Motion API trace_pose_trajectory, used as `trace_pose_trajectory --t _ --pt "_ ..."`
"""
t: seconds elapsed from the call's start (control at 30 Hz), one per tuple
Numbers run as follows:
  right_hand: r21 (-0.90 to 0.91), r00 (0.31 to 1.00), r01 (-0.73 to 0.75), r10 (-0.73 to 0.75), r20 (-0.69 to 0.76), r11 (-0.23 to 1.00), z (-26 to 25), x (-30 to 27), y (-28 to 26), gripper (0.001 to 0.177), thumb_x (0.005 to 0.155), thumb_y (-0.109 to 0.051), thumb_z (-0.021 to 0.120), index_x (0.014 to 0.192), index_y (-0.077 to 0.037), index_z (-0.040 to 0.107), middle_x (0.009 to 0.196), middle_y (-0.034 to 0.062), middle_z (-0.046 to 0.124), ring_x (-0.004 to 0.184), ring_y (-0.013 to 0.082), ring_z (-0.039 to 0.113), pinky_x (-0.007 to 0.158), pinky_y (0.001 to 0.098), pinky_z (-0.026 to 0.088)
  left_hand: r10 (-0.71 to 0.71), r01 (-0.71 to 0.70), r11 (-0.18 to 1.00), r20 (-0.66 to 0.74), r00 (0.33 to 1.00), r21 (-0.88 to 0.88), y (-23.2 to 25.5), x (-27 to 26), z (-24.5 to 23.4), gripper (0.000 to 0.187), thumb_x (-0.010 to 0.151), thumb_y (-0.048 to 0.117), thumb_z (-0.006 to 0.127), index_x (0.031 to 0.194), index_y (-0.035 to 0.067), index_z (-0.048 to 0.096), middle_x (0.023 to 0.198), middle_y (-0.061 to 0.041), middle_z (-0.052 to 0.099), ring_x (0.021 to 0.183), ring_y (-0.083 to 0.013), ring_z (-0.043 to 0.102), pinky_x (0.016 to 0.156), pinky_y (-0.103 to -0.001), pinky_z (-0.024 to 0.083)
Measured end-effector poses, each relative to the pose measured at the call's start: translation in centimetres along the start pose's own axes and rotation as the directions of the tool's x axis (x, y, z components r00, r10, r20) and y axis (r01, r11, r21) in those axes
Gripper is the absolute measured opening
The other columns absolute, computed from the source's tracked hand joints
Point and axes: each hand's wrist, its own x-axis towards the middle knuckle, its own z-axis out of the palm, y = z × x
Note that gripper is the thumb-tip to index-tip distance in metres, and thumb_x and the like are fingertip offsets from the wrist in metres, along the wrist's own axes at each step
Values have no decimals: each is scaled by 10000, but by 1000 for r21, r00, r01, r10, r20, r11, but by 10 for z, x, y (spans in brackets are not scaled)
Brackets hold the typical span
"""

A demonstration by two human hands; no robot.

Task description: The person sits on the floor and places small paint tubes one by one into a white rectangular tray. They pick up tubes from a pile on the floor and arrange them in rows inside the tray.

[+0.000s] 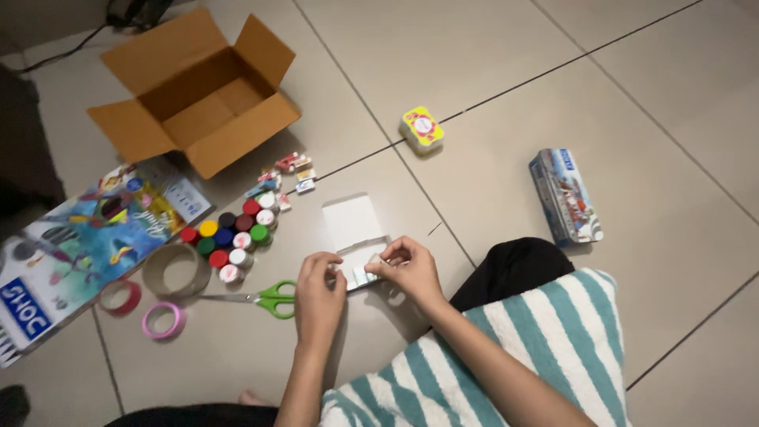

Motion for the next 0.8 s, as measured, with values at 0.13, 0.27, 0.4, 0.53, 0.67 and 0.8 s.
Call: trace_pose_trajectory --t 0.13,0.27,0.4,0.53,0.67,0.8 --pt "61 997 -8 3 78 998 9 8 10 257 816 -65 868 920 1 643 837 59 704 704 78 620 648 213 512 65 -66 997 24 998 31 -9 -4 2 159 828 -7 690 984 22 685 1006 -124 681 814 -275 703 750 -380 564" --pt "9 991 76 -76 111 997 14 16 15 238 858 -102 796 1050 -34 673 913 10 673 765 40 628 678 204 529 6 -7 1000 54 999 23 -18 -4 8 170 808 12 734 970 9 681 978 -124 677 828 -272 706 759 -378 571" --pt "-88 997 68 -64 51 994 11 20 16 220 873 -111 751 1069 -40 681 931 9 683 748 57 634 666 220 535 -41 38 998 67 997 46 -23 -2 11 181 798 23 759 963 10 685 985 -119 680 833 -265 709 759 -373 572" --pt "-225 990 139 -131 50 964 6 26 17 150 863 -100 792 967 -24 715 892 48 761 814 87 714 747 231 583 -22 21 1000 54 998 12 -29 -2 14 195 798 2 742 982 5 676 998 -118 675 842 -253 716 769 -363 579" --pt "-267 991 70 -37 129 961 15 29 14 161 838 -88 820 923 -12 707 859 82 778 780 135 752 698 273 597 -18 18 1000 50 999 -2 -31 -2 16 219 806 4 733 1020 17 687 1009 -110 669 850 -244 720 783 -356 585" --pt "-329 976 132 -64 209 935 23 25 12 142 852 -73 793 937 -5 702 879 84 786 810 159 779 719 293 610 8 -14 999 103 995 51 -28 -1 11 410 759 13 755 1161 41 682 1066 -113 649 930 -268 696 833 -374 569"
